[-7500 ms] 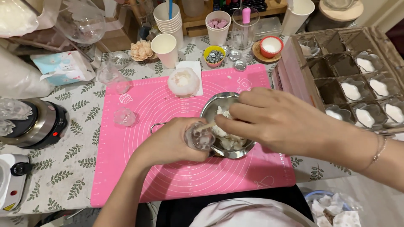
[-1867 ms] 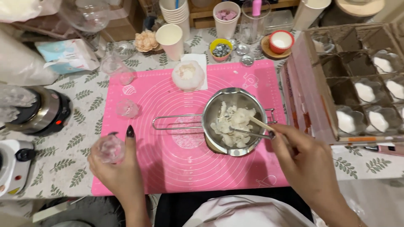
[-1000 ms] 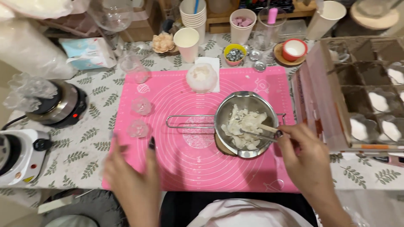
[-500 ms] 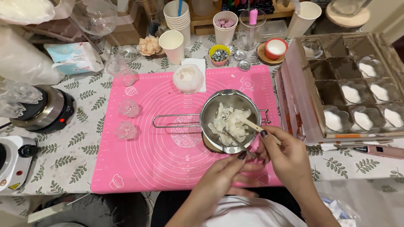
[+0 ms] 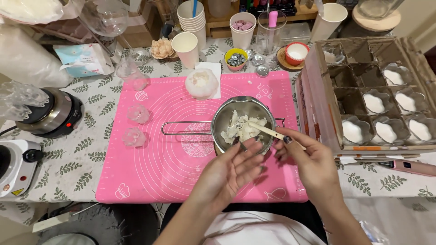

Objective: Portioning and preparing white wax components for candle making by scooping them into containers.

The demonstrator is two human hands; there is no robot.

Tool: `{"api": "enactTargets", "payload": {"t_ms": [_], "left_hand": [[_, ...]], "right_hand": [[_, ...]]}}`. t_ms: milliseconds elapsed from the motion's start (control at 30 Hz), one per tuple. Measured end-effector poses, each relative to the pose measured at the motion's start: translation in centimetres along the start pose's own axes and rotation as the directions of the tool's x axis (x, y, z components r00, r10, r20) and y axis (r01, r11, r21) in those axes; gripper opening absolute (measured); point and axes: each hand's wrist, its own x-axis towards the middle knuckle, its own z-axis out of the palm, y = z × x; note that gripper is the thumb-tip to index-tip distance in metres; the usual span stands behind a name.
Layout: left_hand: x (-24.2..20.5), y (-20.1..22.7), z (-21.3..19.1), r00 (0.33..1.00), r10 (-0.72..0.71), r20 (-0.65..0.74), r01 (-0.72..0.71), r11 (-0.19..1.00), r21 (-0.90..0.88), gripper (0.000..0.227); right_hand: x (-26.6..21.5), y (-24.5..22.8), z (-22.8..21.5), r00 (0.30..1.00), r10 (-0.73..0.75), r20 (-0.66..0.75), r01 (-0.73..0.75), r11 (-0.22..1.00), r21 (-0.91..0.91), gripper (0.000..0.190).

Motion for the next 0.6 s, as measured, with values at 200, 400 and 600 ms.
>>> {"api": "enactTargets", "payload": {"t_ms": [200, 400, 600], "left_hand": [[0.9, 0.6, -0.9, 0.996, 0.005, -0.094, -0.007, 1.0, -0.023, 0.034], [-3.0, 1.2, 1.1, 0.999, 0.001, -0.045, 0.009, 0.979, 0.206, 0.04], [-5.2, 1.9, 1.8, 0.999, 0.05, -0.016, -0.035, 0.873, 0.486, 0.046]], "right_hand": [[0.7, -0.7, 0.5, 0.998, 0.056, 0.013, -0.056, 0.998, -0.032, 0.036], [-0.4, -2.0, 1.2, 0.86, -0.506, 0.057, 0.388, 0.577, -0.719, 0.027], [-1.2, -1.5, 1.9, 0.779, -0.605, 0.163, 0.521, 0.482, -0.704, 0.023]]}}
